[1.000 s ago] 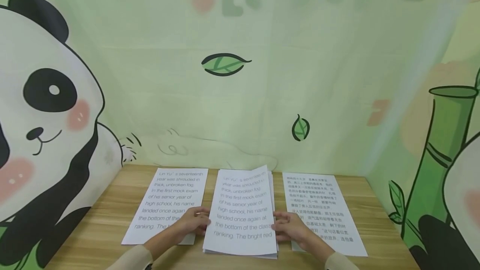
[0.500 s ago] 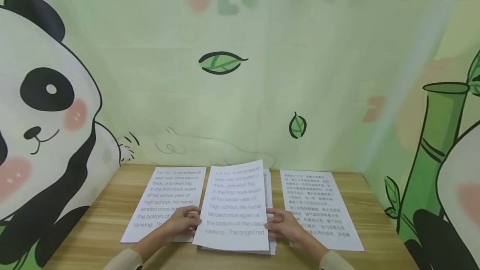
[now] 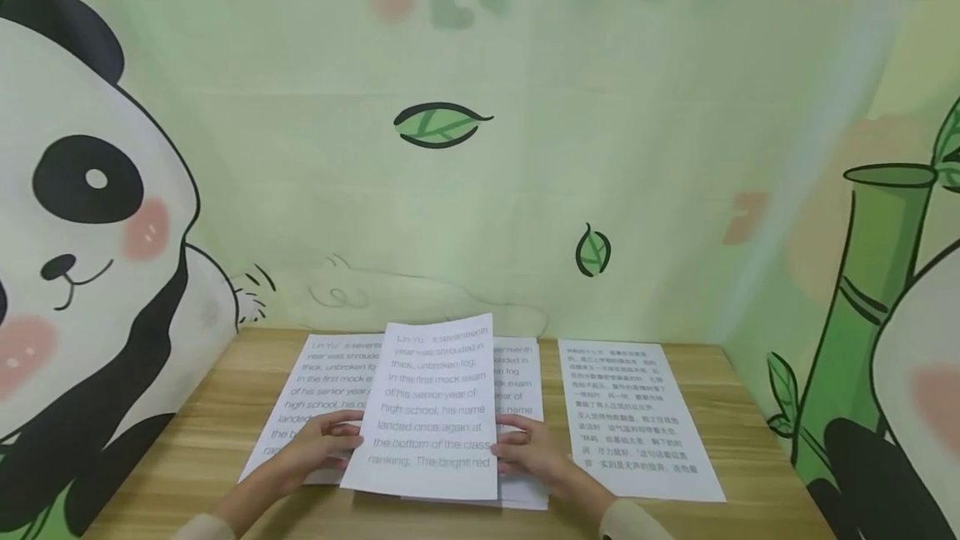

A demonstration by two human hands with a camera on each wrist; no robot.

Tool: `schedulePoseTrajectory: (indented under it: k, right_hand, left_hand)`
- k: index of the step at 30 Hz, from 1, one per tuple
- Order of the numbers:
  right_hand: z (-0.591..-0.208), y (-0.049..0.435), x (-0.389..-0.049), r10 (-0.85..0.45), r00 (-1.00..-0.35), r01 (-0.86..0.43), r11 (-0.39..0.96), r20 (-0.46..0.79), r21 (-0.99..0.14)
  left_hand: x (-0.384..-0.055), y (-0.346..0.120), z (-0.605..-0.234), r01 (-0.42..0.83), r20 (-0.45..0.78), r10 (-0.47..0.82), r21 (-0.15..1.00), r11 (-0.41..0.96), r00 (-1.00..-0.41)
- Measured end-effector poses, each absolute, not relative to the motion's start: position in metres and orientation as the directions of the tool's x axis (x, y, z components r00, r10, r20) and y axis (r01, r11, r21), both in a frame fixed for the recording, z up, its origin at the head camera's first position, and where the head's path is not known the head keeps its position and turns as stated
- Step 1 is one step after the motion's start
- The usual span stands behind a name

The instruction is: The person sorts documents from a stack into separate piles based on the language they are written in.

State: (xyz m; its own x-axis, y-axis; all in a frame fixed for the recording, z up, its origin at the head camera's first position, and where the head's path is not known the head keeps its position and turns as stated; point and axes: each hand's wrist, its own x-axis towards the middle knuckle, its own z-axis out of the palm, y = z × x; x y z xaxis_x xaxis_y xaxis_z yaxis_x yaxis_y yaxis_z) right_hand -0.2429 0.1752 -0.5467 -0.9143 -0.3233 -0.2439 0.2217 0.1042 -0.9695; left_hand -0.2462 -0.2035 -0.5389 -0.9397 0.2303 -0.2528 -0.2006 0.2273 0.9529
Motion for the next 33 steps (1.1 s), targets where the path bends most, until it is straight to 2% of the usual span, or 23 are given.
schedulePoseTrajectory:
  k: [7, 13, 18, 26, 33]
  right_hand:
    - [-0.542, 0.146, -0.249, -0.364, -0.904, 0.211, 0.081, -0.226, -0.974]
    - [-0.535, 0.112, -0.26, -0.372, -0.906, 0.197, 0.051, -0.202, -0.979]
    - [-0.531, 0.085, -0.268, -0.382, -0.901, 0.208, 0.039, -0.207, -0.977]
    - [-0.541, 0.049, -0.281, -0.401, -0.886, 0.241, 0.032, -0.233, -0.97]
    - [-0.548, 0.028, -0.286, -0.414, -0.884, 0.233, 0.013, -0.217, -0.972]
  left_hand:
    - [-0.25, -0.234, -0.534, -0.196, -0.247, 0.206, 0.951, 0.24, -0.947]
    - [-0.255, -0.268, -0.515, -0.165, -0.226, 0.223, 0.95, 0.264, -0.948]
    - [-0.258, -0.293, -0.505, -0.203, -0.267, 0.162, 0.922, 0.328, -0.95]
    - [-0.263, -0.324, -0.513, -0.222, -0.278, 0.157, 0.927, 0.303, -0.948]
    - [-0.268, -0.344, -0.526, -0.229, -0.298, 0.214, 0.927, 0.298, -0.93]
